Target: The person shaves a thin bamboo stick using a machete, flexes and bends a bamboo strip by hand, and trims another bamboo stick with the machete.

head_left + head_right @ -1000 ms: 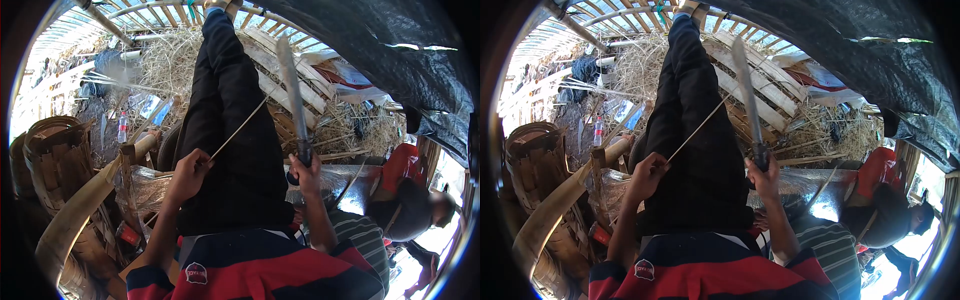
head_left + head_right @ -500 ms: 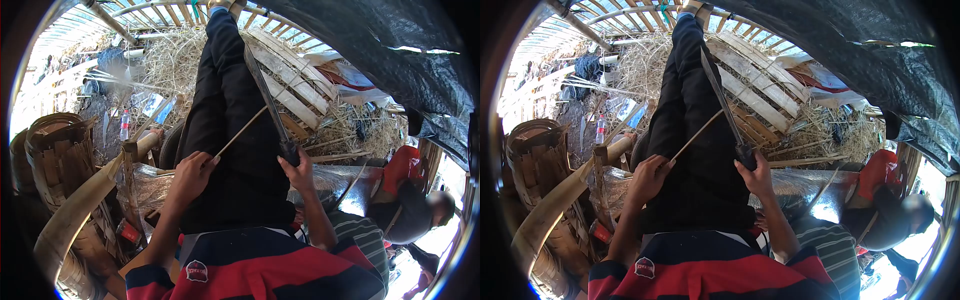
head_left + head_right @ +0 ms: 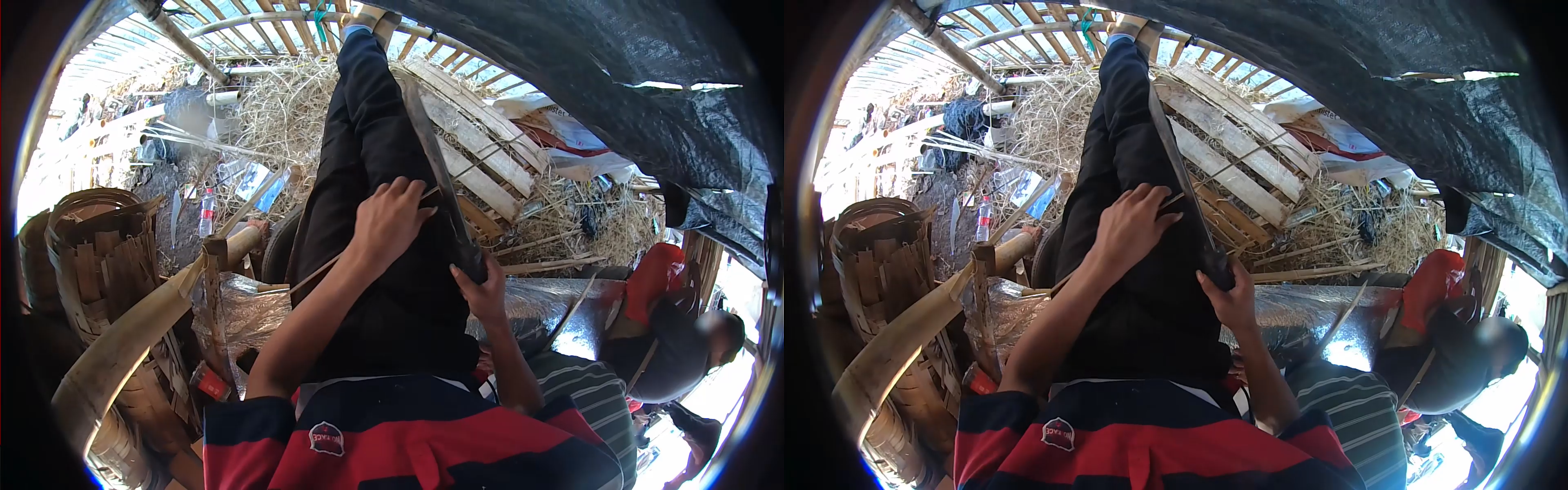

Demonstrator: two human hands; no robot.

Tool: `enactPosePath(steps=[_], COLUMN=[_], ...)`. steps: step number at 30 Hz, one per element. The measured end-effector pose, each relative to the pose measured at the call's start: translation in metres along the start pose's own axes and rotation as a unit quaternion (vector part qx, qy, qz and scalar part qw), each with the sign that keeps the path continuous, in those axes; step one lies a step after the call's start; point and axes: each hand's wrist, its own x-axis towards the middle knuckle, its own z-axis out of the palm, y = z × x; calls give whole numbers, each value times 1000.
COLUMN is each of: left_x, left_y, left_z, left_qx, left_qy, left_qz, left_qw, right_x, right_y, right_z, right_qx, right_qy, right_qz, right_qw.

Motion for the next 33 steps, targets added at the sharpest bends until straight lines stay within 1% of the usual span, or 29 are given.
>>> enactPosePath(steps=[1, 3, 4, 6, 7, 9, 10, 12, 14, 16, 18, 20, 22, 24, 26, 28, 29, 30, 32, 33], left_x=[5, 13, 17, 29, 34, 41, 47, 59, 68, 72, 73, 53, 25, -9, -36, -70, -87, -92, -105, -102], left_y=[4, 8, 3, -4, -7, -10, -5, 4, 20, 15, 19, 31, 43, 36, 36, 5, -12, -10, -12, -2], left_z=[3, 15, 24, 31, 31, 27, 11, -36, -100, -162, -225, -265, -287, -306, -331, -352, -374, -384, -392, -387], left_qx=[4, 22, 22, 63, 64, 65, 66, 51, 73, 143, 116, 87, 170, 154, 148, 152, 122, 91, 128, 91], left_qy=[-8, -19, -19, -44, -43, -51, -49, -13, 68, 180, 203, 131, 41, -8, 4, 201, 275, 350, 452, 496], left_qz=[11, 23, 23, 32, 32, 34, 35, 28, 27, 147, 268, 164, 124, 113, 40, 11, -36, -85, -33, -25], left_qw=[1000, 999, 999, 997, 997, 996, 996, 998, 995, 962, 935, 974, 977, 982, 988, 968, 953, 929, 882, 863], right_x=[-3, -11, -14, -17, -17, -16, -17, -19, -24, -29, -31, -33, -33, -35, -33, -32, -33, -32, -31, -30], right_y=[-2, -8, -10, -12, -14, -16, -16, -15, -10, -5, -1, 3, 5, 6, 2, -2, -4, -5, -5, -5], right_z=[-2, -7, -9, -11, -12, -13, -15, -18, -22, -26, -26, -26, -24, -21, -15, -11, -10, -10, -10, -9], right_qx=[-2, 23, 23, 132, 133, 182, 183, 214, 212, 211, 204, 205, 205, 208, 199, 190, 187, 183, 180, 173], right_qy=[-1, 43, 43, 72, 71, 107, 107, 135, 147, 157, 156, 146, 144, 118, 119, 121, 109, 93, 85, 80], right_qz=[0, 32, 33, 47, 46, 32, 30, 38, 40, 40, 38, 41, 46, 49, 56, 61, 61, 58, 51, 48], right_qw=[1000, 998, 998, 988, 988, 977, 977, 967, 965, 964, 966, 967, 967, 970, 971, 972, 974, 977, 979, 980])
